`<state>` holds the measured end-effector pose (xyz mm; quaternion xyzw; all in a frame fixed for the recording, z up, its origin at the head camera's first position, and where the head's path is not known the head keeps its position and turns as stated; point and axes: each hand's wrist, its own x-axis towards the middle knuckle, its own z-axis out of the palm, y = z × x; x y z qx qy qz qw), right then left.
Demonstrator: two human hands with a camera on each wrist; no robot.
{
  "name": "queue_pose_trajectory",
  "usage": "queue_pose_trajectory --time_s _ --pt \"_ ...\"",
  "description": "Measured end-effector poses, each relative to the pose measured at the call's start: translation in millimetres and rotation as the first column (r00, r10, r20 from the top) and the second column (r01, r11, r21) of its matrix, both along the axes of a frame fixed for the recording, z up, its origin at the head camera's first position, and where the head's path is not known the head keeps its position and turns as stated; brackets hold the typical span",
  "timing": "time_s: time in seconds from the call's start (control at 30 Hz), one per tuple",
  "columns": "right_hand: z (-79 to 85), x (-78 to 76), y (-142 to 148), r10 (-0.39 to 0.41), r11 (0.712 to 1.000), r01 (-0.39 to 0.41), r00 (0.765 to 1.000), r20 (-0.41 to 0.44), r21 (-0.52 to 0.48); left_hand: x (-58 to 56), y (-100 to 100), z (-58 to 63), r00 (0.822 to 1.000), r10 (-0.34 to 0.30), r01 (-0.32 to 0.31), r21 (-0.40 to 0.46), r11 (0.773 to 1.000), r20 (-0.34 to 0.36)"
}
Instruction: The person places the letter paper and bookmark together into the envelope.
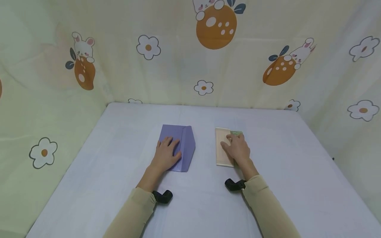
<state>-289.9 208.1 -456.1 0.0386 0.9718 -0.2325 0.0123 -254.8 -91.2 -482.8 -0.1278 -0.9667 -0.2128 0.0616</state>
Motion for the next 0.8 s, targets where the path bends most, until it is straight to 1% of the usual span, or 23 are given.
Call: queue_pose_trajectory --time_s 0.17,0.3,0.47,0.8 --pt "-0.5 -1.3 0.8 0.003 1.000 -0.003 1.000 0.005 0.014 0.1 0.3 -0.1 1.000 -0.007 0.007 -0.023 1.000 0.012" --pt "-0.5 -1.4 1.2 0.010 1.000 -0.010 1.000 -0.013 0.019 -0.4 1.1 0.4 1.000 -0.026 0.026 -0.051 0.998 0.018" --pt "-1.8 -1.7 1.2 0.008 1.000 -0.008 0.999 -0.037 0.022 -1.1 1.7 1.1 0.999 -0.044 0.046 -0.065 0.997 0.020" --pt "-3.1 -1.4 1.2 0.012 1.000 -0.011 0.999 -0.048 0.018 -2.1 0.9 -3.2 0.999 -0.033 0.030 -0.079 0.996 -0.035"
